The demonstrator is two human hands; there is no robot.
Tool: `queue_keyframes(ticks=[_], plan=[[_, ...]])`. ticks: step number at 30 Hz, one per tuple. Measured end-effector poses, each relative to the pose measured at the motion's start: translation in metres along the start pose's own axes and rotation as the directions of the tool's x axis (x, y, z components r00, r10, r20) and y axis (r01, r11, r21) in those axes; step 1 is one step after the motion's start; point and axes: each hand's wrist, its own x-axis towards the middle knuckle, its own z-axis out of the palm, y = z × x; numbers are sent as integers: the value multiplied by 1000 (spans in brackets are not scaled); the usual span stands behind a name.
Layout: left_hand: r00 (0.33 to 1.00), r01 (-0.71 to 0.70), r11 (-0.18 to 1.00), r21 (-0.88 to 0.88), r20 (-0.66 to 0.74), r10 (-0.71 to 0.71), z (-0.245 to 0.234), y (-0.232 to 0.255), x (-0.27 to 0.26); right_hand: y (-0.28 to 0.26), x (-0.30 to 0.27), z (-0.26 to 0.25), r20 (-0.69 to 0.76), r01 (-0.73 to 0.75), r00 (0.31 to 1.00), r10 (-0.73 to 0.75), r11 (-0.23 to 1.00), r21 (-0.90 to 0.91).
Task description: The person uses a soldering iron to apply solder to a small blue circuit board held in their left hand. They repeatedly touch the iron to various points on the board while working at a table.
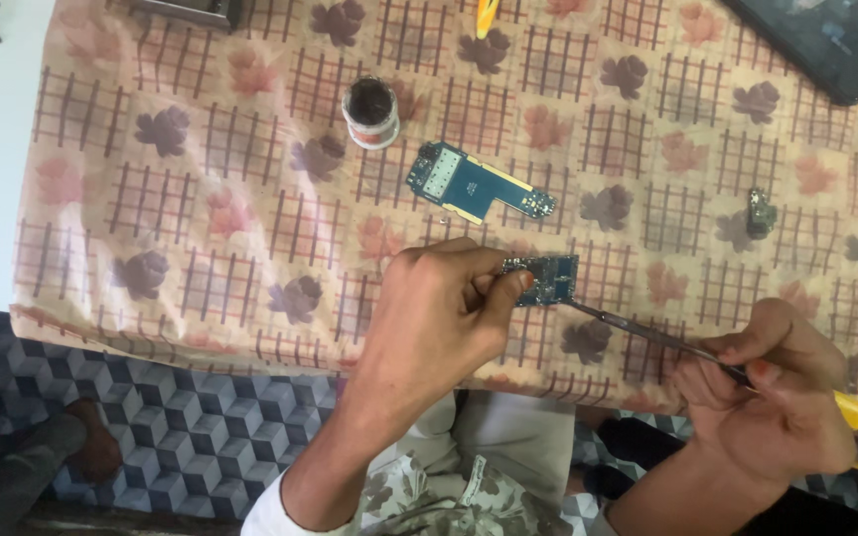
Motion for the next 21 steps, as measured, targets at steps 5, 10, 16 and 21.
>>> queue_keyframes(ticks=[5, 10, 16, 21], plan=[[998, -57, 998, 17, -13, 57, 1, 2, -1, 3, 2, 6, 96, 16, 995, -13, 999, -30], [999, -46, 999, -8, -8, 46, 1, 2, -2, 7, -1, 5, 48, 86, 995, -84, 996, -28], [999, -38, 999, 20, -3, 38, 2, 3, -2, 12, -2, 6, 80, 121, 990, -113, 987, -107], [998, -61, 998, 23, -1, 61, 5, 1, -1, 14, -6, 1, 14, 148, 989, -147, 988, -46]])
